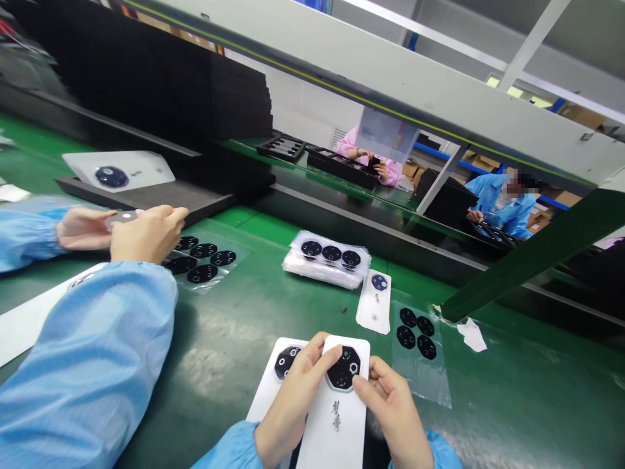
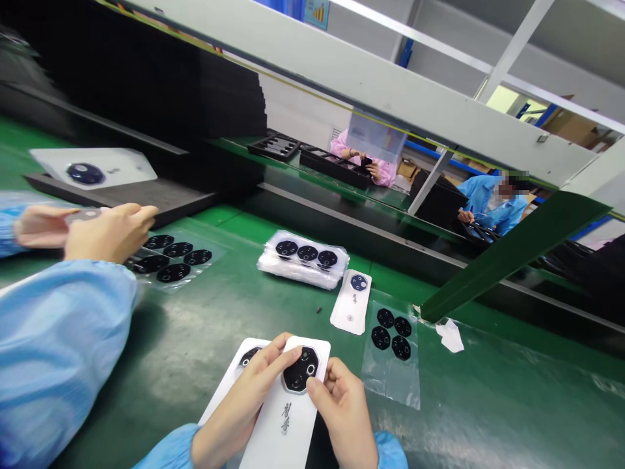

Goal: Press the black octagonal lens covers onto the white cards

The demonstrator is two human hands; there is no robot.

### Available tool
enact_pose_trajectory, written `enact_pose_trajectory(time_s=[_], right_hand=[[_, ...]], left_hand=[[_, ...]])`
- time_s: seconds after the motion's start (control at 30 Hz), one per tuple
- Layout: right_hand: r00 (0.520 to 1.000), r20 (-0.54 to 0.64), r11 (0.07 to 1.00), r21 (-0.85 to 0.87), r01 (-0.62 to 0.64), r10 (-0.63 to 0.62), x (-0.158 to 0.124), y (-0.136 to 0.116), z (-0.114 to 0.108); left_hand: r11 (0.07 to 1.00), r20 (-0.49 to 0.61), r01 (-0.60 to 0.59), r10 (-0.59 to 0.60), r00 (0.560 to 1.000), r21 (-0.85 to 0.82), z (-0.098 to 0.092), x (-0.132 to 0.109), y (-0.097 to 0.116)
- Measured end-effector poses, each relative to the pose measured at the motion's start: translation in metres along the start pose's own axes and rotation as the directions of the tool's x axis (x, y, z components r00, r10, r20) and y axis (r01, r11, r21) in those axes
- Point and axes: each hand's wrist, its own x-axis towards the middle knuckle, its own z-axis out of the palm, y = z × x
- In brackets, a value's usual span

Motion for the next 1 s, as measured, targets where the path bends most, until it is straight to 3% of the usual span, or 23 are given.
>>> enact_pose_trajectory(time_s=[0.17,0.27,0.37,0.53,1.0], right_hand=[[0.991,-0.09,0.97,-0.232,0.071,-0.094,-0.003,0.0,0.004],[0.973,-0.105,0.874,-0.467,0.135,-0.207,-0.007,0.0,0.008],[0.951,-0.099,0.786,-0.592,0.18,-0.292,-0.009,-0.002,0.012],[0.933,-0.067,0.723,-0.653,0.227,-0.354,-0.011,-0.003,0.016],[0.927,-0.079,0.723,-0.652,0.229,-0.366,-0.013,-0.007,0.019]], left_hand=[[0.998,-0.019,-0.058,0.058,0.998,0.006,-0.001,0.004,-0.005],[0.996,-0.009,-0.076,0.076,0.997,0.04,-0.001,0.004,-0.006],[0.995,0.027,-0.08,0.078,0.997,0.064,-0.001,0.002,-0.003],[0.994,0.037,-0.089,0.087,0.995,0.058,0.003,-0.003,0.001],[0.998,0.045,-0.009,0.007,0.999,0.057,0.01,-0.008,0.003]])
